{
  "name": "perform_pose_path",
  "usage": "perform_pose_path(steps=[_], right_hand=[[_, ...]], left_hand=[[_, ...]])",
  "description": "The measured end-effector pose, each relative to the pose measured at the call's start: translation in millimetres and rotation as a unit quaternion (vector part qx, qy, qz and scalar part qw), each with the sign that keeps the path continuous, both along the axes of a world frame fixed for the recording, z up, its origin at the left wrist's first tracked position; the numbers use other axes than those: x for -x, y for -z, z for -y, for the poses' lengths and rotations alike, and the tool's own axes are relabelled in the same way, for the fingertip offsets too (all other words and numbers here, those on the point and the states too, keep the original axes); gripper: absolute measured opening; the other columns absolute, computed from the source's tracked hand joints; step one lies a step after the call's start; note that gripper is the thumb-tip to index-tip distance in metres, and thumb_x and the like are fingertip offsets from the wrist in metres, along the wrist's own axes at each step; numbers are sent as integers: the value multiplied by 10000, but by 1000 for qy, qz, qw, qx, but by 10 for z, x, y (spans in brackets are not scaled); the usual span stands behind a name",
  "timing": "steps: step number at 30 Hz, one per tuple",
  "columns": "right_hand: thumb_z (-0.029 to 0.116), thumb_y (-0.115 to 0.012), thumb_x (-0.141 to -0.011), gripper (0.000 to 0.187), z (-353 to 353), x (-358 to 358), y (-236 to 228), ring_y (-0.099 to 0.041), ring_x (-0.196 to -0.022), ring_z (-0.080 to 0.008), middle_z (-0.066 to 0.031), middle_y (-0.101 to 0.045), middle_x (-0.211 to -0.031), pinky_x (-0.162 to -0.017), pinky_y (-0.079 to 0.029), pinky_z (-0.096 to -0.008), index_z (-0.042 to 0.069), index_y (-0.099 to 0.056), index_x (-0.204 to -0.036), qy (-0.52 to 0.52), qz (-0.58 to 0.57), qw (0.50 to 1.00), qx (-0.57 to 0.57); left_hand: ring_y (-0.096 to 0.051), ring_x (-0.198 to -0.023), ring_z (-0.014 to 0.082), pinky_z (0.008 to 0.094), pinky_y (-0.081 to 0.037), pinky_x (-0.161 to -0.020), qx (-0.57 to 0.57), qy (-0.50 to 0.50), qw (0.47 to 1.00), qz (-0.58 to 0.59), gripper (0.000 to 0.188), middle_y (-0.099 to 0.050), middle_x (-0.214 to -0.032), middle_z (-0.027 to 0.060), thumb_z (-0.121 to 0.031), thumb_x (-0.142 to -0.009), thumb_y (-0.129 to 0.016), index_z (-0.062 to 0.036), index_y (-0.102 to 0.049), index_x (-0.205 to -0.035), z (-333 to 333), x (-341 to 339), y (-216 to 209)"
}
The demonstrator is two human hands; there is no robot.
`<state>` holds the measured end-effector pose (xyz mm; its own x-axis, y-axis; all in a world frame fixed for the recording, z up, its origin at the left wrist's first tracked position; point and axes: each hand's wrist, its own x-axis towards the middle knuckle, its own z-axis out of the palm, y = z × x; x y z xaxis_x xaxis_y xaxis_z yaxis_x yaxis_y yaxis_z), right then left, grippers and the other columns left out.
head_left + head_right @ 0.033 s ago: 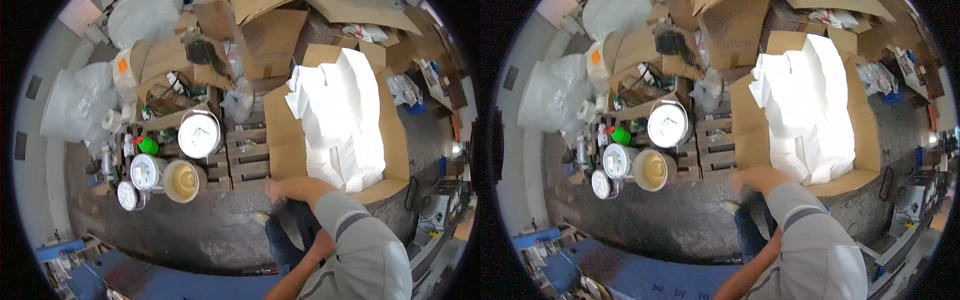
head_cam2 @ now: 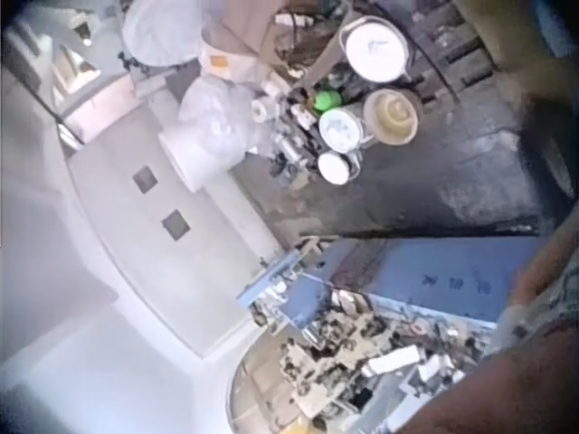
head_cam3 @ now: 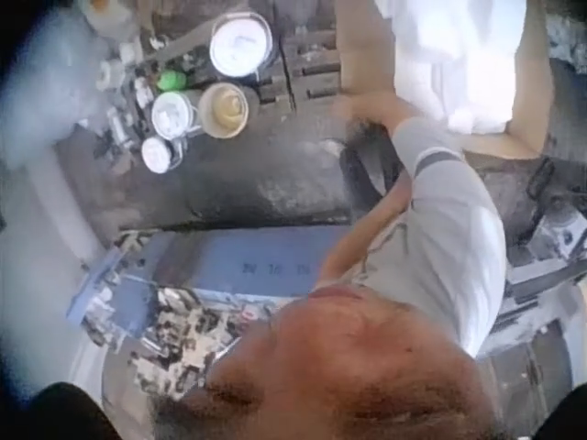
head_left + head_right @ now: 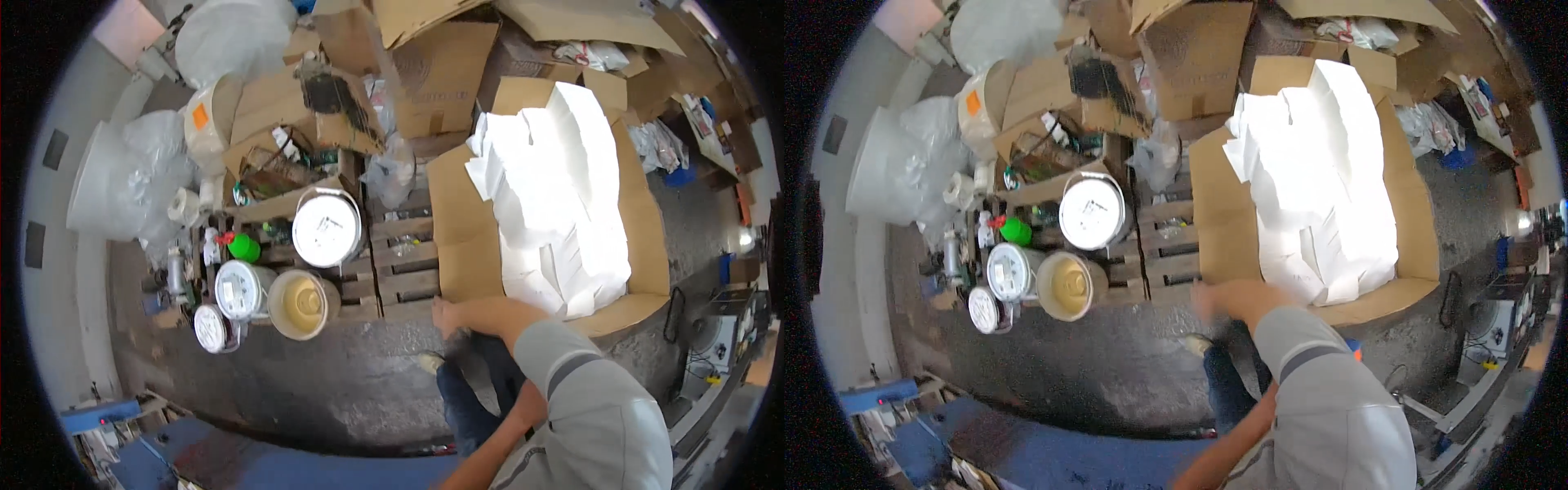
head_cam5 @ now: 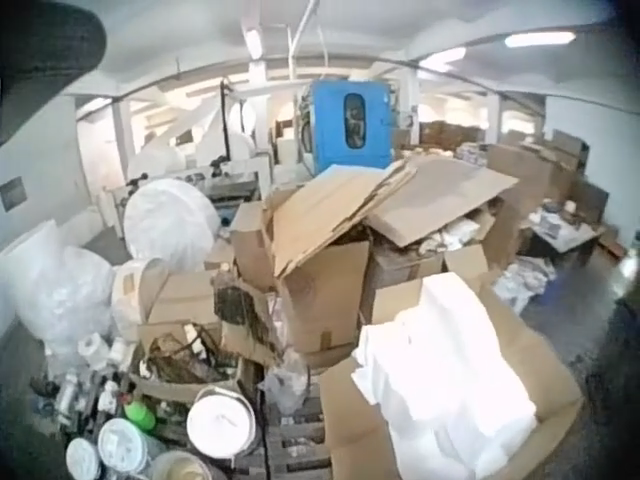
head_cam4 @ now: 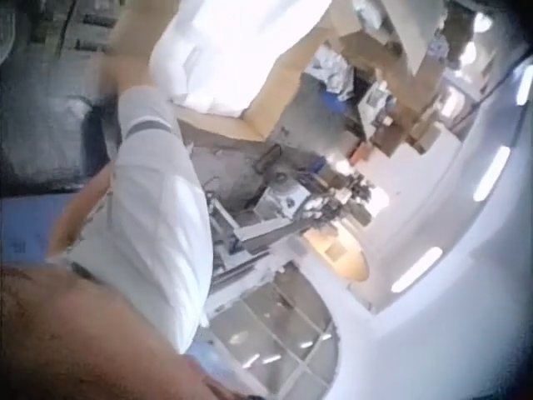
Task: Collecting stacks of paper products from a conveyor and placing them into a cardboard box for packaging.
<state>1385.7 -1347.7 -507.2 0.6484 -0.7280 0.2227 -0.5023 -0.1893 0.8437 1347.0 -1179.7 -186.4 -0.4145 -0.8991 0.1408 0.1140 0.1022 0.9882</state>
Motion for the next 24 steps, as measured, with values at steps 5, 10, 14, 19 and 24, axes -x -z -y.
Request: perform_pose_path(steps=[5,10,14,19,24], right_hand=[[608,-565,-798,564,414,-632,-298,-570,-1149,-306,-50,-674,-1208,-986,-339,-668,182,-730,-1130,23,-190,670,-717],[606,-588,-795,532,580,-896,-1198,-680,-818,-346,-139,-707,-766,-944,-413,-577,102,-749,-751,-101,113,679,-718],[348,-658,-753,256,610,-506,-2590,-638,-826,-316,-94,-634,-692,-1074,-333,-545,94,-677,-780,-178,174,752,-610],[235,-681,-703,191,193,487,-3698,-557,-1067,-304,-100,-607,-892,-1178,-218,-518,78,-656,-809,-115,247,812,-516],[124,-673,-690,325,-104,1209,-4080,-432,-1304,-423,-256,-436,-1393,-1120,-340,-487,14,-672,-996,1,445,764,-467]], left_hand=[[-627,-967,358,470,-425,-997,38,-39,998,42,326,-675,-995,185,-287,-836,-607,-13,-652,-1007,-167,-134,218],[-630,-963,354,475,-410,-1015,25,-52,998,28,317,-673,-1003,184,-295,-849,-598,-13,-654,-983,-144,-238,395],[-642,-962,354,485,-456,-943,43,169,949,264,349,-666,-1003,207,-315,-817,-681,-4,-632,-967,389,-387,-16],[-623,-1009,363,466,-495,-872,183,140,941,248,446,-649,-1057,202,-258,-775,-748,-2,-605,-1111,671,-351,-14],[-644,-898,350,458,-494,-830,154,143,954,213,385,-666,-947,165,-281,-789,-742,-19,-620,-1043,610,-357,-37]])
